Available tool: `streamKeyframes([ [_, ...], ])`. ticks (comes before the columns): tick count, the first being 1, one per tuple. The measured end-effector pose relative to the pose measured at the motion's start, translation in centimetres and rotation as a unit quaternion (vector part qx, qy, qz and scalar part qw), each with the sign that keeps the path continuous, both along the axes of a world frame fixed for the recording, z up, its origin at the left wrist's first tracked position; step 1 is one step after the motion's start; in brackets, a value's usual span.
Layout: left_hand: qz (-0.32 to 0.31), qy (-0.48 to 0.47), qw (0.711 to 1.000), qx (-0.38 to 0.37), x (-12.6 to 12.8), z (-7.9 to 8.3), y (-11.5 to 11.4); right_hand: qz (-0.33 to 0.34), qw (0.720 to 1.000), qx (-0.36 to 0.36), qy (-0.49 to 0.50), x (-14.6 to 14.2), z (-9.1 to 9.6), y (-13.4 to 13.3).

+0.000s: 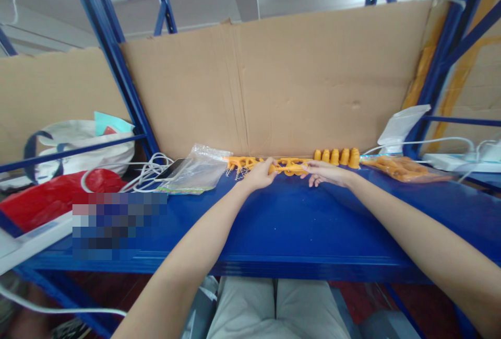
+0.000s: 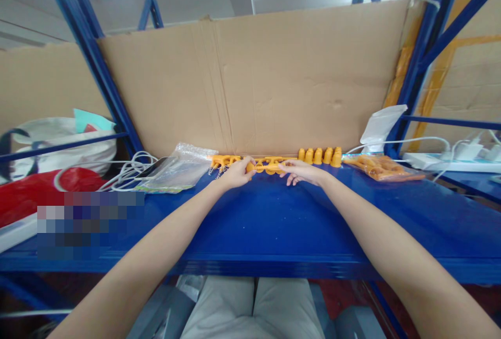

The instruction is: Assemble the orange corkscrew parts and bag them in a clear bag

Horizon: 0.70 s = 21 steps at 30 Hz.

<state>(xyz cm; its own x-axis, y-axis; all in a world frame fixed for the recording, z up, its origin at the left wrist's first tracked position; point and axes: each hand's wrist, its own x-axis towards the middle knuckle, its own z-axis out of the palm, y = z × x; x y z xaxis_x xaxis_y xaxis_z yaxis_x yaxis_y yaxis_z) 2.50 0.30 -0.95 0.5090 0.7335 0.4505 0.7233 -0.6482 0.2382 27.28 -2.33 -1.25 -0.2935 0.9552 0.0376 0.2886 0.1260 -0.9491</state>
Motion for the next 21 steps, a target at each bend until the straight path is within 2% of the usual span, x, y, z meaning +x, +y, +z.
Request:
streamKeyframes([
  [5,0.004,0.002,1.000,0.012,0.1,0.1,-0.3,0.020,0.999,0.016,0.019,0.1,0.2,-0.2],
  [12,-0.013,-0.005,1.000,0.025,0.0,0.0,-0.2,-0.018,0.998,-0.044,-0.036,-1.1,0.3,-0.3],
  [15,-0.009,-0.005,1.000,0.019,-0.1,0.0,0.0,-0.006,0.996,-0.070,-0.045,-1.0,0.4,-0.2],
  [18,-0.003,-0.006,1.000,0.016,-0.1,0.1,-0.1,0.018,0.996,-0.086,-0.013,-0.6,0.5,-0.3],
  [21,-0.002,-0.006,1.000,0.004,-0.1,0.1,-0.2,0.019,0.998,-0.048,0.030,-0.2,0.5,-0.5],
])
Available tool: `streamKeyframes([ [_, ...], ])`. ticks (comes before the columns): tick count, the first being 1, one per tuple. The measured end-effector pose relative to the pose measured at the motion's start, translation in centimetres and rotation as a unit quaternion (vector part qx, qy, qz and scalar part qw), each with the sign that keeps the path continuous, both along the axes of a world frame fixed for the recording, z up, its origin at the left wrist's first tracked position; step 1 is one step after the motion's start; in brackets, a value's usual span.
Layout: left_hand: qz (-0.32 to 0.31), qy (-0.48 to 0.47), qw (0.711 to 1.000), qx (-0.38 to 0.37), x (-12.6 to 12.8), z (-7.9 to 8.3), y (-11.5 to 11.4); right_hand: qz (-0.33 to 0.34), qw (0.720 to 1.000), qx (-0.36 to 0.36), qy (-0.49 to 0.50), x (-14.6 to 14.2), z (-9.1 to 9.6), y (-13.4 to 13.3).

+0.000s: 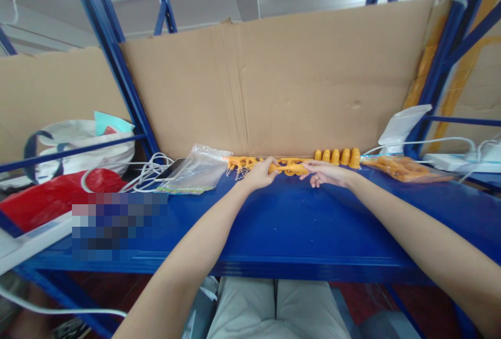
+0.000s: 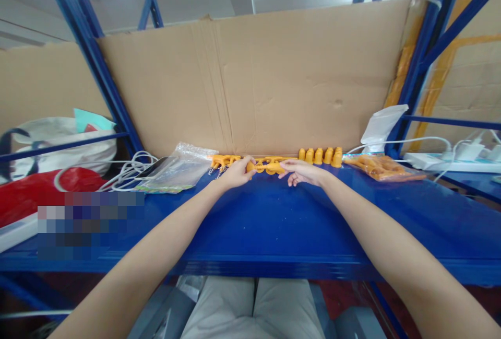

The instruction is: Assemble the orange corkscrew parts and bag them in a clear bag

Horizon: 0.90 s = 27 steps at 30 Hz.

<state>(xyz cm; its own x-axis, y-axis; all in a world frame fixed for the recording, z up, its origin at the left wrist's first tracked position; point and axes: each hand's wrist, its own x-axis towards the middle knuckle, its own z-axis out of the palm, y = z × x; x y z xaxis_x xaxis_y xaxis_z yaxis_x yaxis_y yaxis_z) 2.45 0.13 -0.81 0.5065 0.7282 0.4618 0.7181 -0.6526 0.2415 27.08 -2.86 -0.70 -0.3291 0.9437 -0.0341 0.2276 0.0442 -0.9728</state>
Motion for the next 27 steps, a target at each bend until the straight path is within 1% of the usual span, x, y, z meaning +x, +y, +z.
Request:
streamKeyframes([
  [2,0.003,0.001,1.000,-0.005,0.0,0.0,-0.1,-0.003,1.000,0.028,0.008,0.1,0.0,-0.1],
  [5,0.005,0.009,1.000,0.009,0.0,-0.1,-0.1,-0.010,0.999,0.041,-0.007,-0.2,0.0,0.0],
  [8,0.001,0.014,1.000,0.022,0.0,-0.2,0.1,-0.029,0.999,0.029,-0.026,-0.6,-0.2,0.2],
  [12,-0.009,0.007,1.000,0.011,-0.1,-0.2,0.2,-0.051,0.997,0.004,-0.059,-1.0,-0.2,0.3],
  [15,-0.002,0.001,1.000,0.011,-0.1,-0.1,0.2,-0.037,0.998,0.002,-0.053,-0.6,-0.1,0.2],
  [18,-0.003,-0.006,1.000,0.008,-0.1,-0.1,0.1,-0.016,0.998,0.045,-0.029,0.0,0.0,0.2],
  [20,-0.008,-0.005,1.000,0.006,0.0,-0.1,0.0,-0.012,0.997,0.068,-0.033,0.2,-0.1,0.2],
  [24,-0.013,0.002,1.000,0.011,0.0,-0.2,0.0,-0.008,0.997,0.068,-0.040,0.0,-0.1,0.2],
  [27,-0.008,0.003,1.000,0.016,0.0,-0.2,-0.1,-0.024,0.997,0.063,-0.028,-0.4,0.0,0.2],
])
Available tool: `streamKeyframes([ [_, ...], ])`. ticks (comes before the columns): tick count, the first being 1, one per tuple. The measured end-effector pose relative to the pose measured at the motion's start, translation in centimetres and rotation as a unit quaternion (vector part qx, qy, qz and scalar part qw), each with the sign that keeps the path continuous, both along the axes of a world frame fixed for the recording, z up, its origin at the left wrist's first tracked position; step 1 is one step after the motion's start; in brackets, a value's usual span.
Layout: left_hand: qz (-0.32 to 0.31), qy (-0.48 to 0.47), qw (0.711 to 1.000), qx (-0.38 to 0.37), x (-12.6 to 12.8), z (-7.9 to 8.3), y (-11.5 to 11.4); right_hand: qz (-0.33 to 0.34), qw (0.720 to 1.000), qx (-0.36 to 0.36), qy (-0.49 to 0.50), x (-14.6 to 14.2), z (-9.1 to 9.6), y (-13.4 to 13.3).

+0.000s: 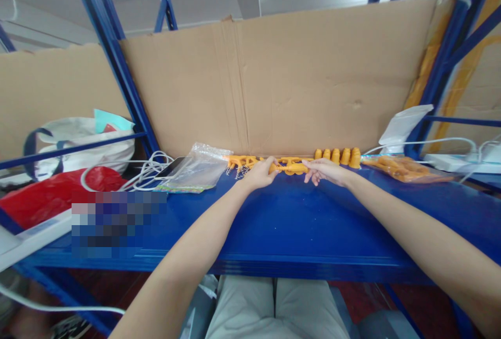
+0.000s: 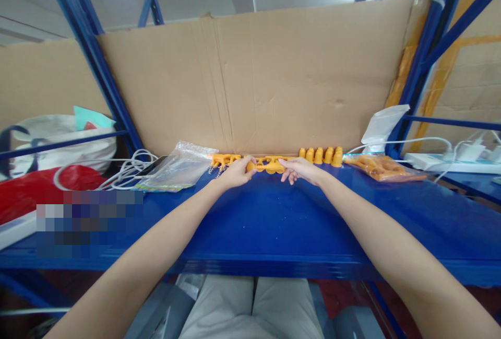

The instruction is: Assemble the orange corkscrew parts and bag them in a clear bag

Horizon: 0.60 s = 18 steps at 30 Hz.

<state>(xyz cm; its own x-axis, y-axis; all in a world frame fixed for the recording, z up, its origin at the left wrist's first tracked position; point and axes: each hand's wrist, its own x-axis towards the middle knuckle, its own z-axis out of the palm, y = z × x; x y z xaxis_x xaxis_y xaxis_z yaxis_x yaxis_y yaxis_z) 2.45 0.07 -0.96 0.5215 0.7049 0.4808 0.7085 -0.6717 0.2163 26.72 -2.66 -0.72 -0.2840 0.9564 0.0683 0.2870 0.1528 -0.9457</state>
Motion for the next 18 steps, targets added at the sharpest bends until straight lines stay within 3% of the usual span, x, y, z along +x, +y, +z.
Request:
streamKeyframes([
  [18,0.013,0.010,0.999,0.039,0.05,-0.33,0.20,-0.034,0.997,-0.045,0.057,-0.82,-0.40,0.60],
])
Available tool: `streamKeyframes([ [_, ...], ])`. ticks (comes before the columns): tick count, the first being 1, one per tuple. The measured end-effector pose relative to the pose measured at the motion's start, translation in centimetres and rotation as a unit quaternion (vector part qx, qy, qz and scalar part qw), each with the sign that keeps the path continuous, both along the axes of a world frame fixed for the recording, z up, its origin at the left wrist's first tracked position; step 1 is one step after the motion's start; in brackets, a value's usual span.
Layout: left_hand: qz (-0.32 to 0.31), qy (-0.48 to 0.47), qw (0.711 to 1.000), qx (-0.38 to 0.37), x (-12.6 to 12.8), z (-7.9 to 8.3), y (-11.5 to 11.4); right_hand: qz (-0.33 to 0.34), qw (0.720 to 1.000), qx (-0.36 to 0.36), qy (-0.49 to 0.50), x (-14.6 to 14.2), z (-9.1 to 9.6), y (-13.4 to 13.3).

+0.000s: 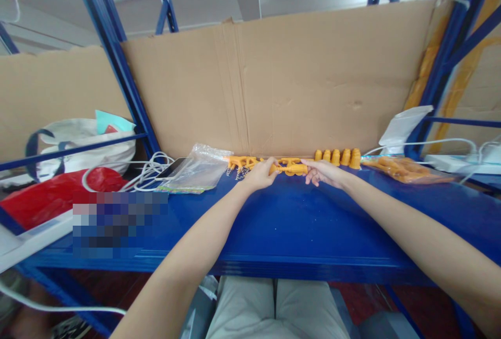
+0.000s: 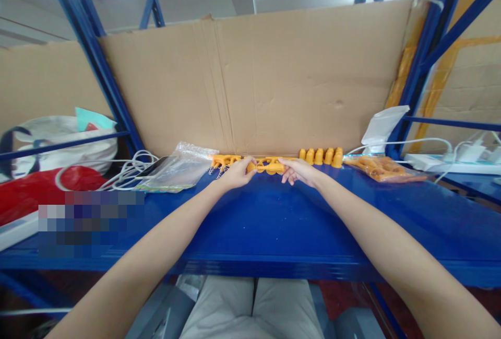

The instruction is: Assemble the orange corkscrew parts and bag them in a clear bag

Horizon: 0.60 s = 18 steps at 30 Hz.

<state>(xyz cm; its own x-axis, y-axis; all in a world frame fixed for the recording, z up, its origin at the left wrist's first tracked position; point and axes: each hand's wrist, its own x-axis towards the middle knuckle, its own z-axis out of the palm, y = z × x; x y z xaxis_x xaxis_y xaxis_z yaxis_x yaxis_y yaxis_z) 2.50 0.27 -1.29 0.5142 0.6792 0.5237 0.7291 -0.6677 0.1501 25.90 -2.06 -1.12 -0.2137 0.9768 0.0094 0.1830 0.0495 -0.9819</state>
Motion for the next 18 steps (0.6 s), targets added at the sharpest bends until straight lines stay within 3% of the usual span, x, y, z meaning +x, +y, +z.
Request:
streamKeyframes([
  [6,-0.002,-0.006,1.000,0.008,0.0,0.0,0.0,-0.025,0.999,-0.031,-0.003,-0.5,0.0,-0.2],
  [13,0.009,-0.013,1.000,-0.004,-0.2,-0.1,0.3,-0.027,0.997,-0.071,-0.013,-0.5,1.4,-1.5],
  [18,0.011,-0.018,1.000,-0.008,-0.4,-0.2,0.5,-0.015,0.999,-0.040,0.016,0.0,1.5,-1.6],
])
